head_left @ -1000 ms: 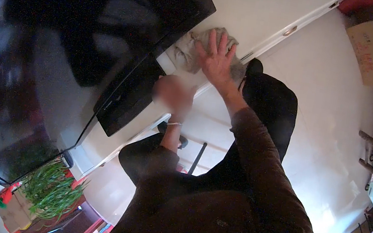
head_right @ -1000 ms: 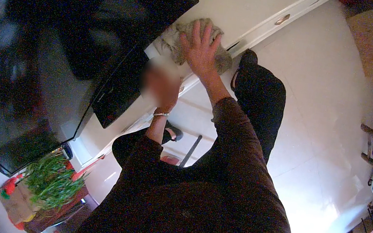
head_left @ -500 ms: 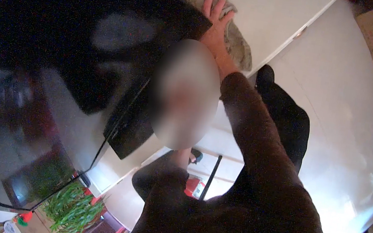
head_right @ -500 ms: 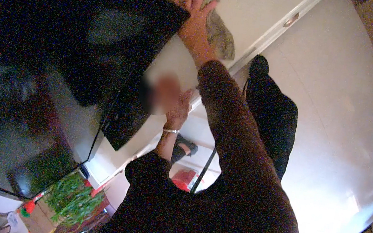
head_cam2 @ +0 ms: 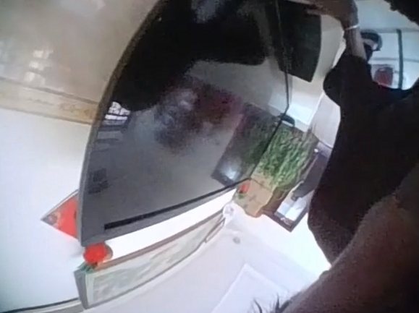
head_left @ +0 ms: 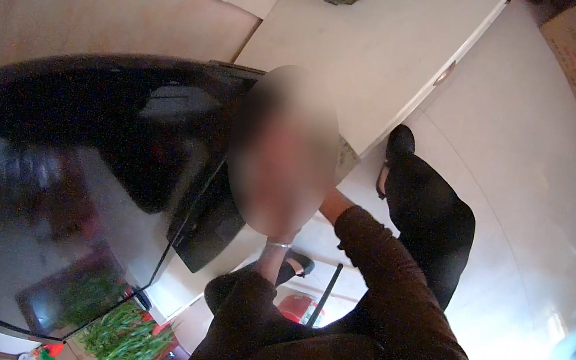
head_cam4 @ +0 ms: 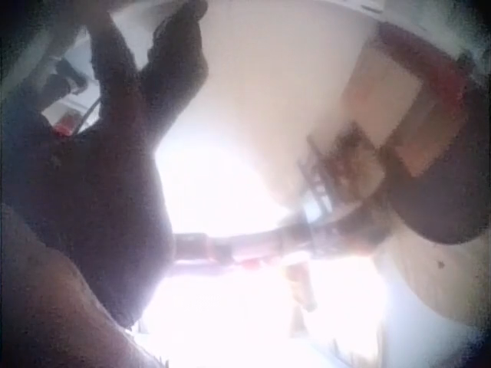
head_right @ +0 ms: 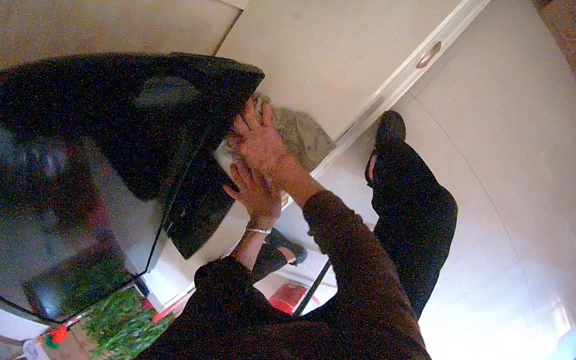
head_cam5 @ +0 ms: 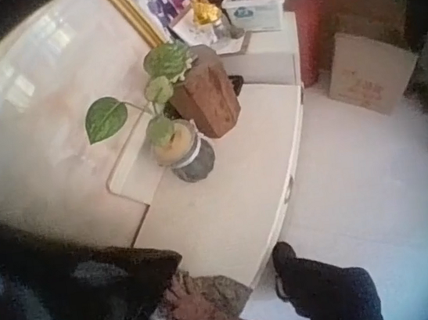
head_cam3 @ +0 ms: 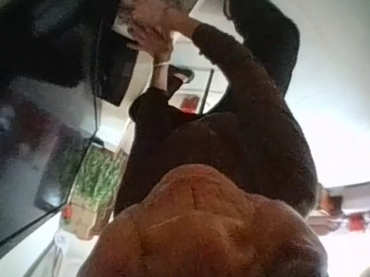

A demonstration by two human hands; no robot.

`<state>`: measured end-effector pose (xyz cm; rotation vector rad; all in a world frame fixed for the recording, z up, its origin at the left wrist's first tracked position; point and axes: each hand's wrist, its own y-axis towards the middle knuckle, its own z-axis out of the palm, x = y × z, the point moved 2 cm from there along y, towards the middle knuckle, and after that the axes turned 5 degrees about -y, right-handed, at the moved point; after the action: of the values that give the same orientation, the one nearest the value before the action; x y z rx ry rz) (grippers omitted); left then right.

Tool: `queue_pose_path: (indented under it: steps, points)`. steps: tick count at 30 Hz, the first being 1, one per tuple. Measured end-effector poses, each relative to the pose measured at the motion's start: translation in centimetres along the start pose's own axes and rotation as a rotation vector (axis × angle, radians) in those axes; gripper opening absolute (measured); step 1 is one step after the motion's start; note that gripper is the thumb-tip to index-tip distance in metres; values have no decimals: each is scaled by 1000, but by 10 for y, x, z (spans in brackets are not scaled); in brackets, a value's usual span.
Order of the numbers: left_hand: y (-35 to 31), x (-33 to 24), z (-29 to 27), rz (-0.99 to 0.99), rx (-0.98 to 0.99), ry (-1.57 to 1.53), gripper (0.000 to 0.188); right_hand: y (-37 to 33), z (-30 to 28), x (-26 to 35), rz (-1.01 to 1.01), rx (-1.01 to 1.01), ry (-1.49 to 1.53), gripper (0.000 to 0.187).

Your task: The person wipes a white cabinet surface using a cloth, moving a potted plant and a stone ornament to reach the surface. They rinse the cloth in a bucket of water before wiping the television screen and then cleaning around other small objects on the cabinet top.

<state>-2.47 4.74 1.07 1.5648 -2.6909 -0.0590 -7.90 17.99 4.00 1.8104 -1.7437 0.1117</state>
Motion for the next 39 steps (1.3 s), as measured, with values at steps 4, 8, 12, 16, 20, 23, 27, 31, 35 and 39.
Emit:
queue_pose_path:
  steps: [4,8,12,16,20,23,27,31,35,39]
  points:
    - [5,-3,-14,-117,148,80,79,22,31,-19,-63,59,-53,37]
    - [7,-27,-33,13,22,-223,76,44,41,-49,34,-79,81,38]
    - [6,-22,-30,130,-99,-221,74,71,50,-62,41,-339,63,41]
    - [1,-14,-17,49,-2,-139,71,101,26,-74,2,-53,-168,41]
    - [14,-27,-29,203,106,431,67,122,51,-80,31,-122,-139,38]
    - [7,-18,-20,118,199,422,68,144,78,-60,5,-106,-225,37]
    - [0,-8,-1,-59,186,42,70,140,100,-48,89,-143,-186,37]
    - [2,-10,2,-57,180,10,73,128,101,-41,37,-115,-191,37]
    - [2,-7,3,-66,190,53,73,112,101,-26,-61,-75,-175,37]
    - [4,-11,0,-61,185,38,73,102,103,-28,-113,-57,-187,37]
